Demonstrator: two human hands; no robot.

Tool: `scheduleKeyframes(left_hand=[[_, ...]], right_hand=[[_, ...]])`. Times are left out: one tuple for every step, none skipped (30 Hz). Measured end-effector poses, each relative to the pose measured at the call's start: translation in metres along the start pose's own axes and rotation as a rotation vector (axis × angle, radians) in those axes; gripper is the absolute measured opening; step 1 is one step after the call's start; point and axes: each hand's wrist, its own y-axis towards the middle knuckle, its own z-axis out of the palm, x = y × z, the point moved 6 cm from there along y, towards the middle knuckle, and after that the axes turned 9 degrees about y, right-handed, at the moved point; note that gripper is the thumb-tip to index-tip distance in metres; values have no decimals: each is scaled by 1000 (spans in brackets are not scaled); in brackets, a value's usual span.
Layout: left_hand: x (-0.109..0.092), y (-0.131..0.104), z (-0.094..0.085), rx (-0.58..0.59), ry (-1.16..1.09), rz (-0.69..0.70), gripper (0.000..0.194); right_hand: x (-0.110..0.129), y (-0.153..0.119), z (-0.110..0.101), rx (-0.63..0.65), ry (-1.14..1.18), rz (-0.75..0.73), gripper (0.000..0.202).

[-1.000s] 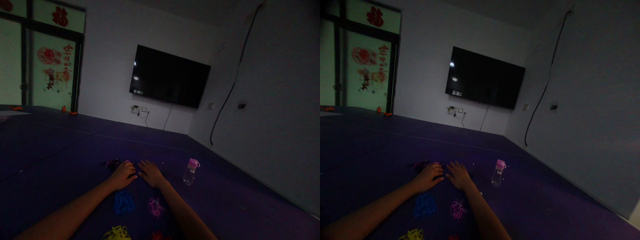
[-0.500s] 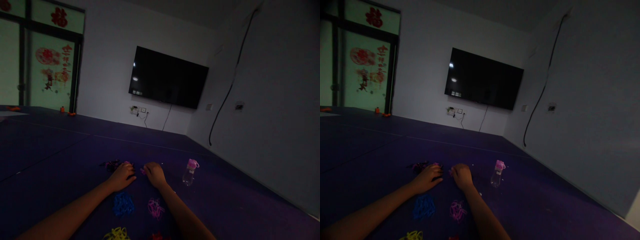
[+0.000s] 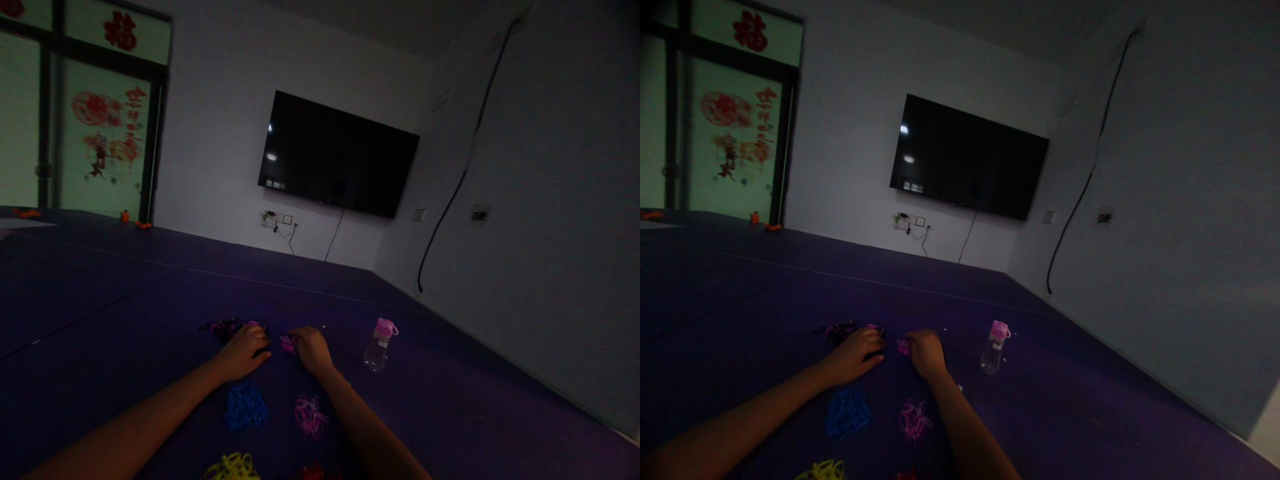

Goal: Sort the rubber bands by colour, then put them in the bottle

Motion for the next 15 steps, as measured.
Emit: scheduleKeyframes(left_hand=[[0, 0, 0, 3, 3, 0, 22], [-1, 0, 0, 9, 5, -1, 22], [-1, 0, 0, 17, 7, -3, 22], [-1, 0, -1, 24, 8, -7, 22], [-1, 0, -1, 27, 9, -10, 22], [-1, 1, -2, 26, 10, -12, 22], [-2, 1, -2, 23, 10, -12, 22], [-2, 1, -3, 17, 10, -10, 22], [-2, 1, -3, 10, 10, -8, 21], [-2, 0, -3, 4, 9, -4, 21], [-2, 0, -3, -2, 9, -2, 21], [-2, 0, -3, -9, 10, -3, 20], [-2, 0, -3, -16, 11, -5, 20], [-2, -1, -3, -21, 12, -5, 21], [-2, -1, -3, -23, 12, -5, 21]], right_hand=[[-1, 0, -1, -13, 7, 2, 42], [-2, 0, -2, -27, 11, 9, 43], [-3, 0, -2, -38, 13, 16, 44], [-3, 0, -2, -43, 17, 19, 45], [-2, 0, -1, -40, 21, 13, 47], [-1, 0, 0, -29, 23, -2, 48], [2, 0, 1, -9, 23, -29, 48], [6, -1, 3, 17, 18, -62, 47], [10, -1, 5, 46, 7, -96, 45], [14, -2, 7, 77, -10, -128, 42], [18, -3, 9, 107, -30, -155, 40], [22, -5, 11, 133, -51, -179, 38], [25, -6, 12, 153, -70, -200, 37], [28, -7, 12, 167, -84, -220, 37], [30, -8, 12, 176, -93, -242, 36]])
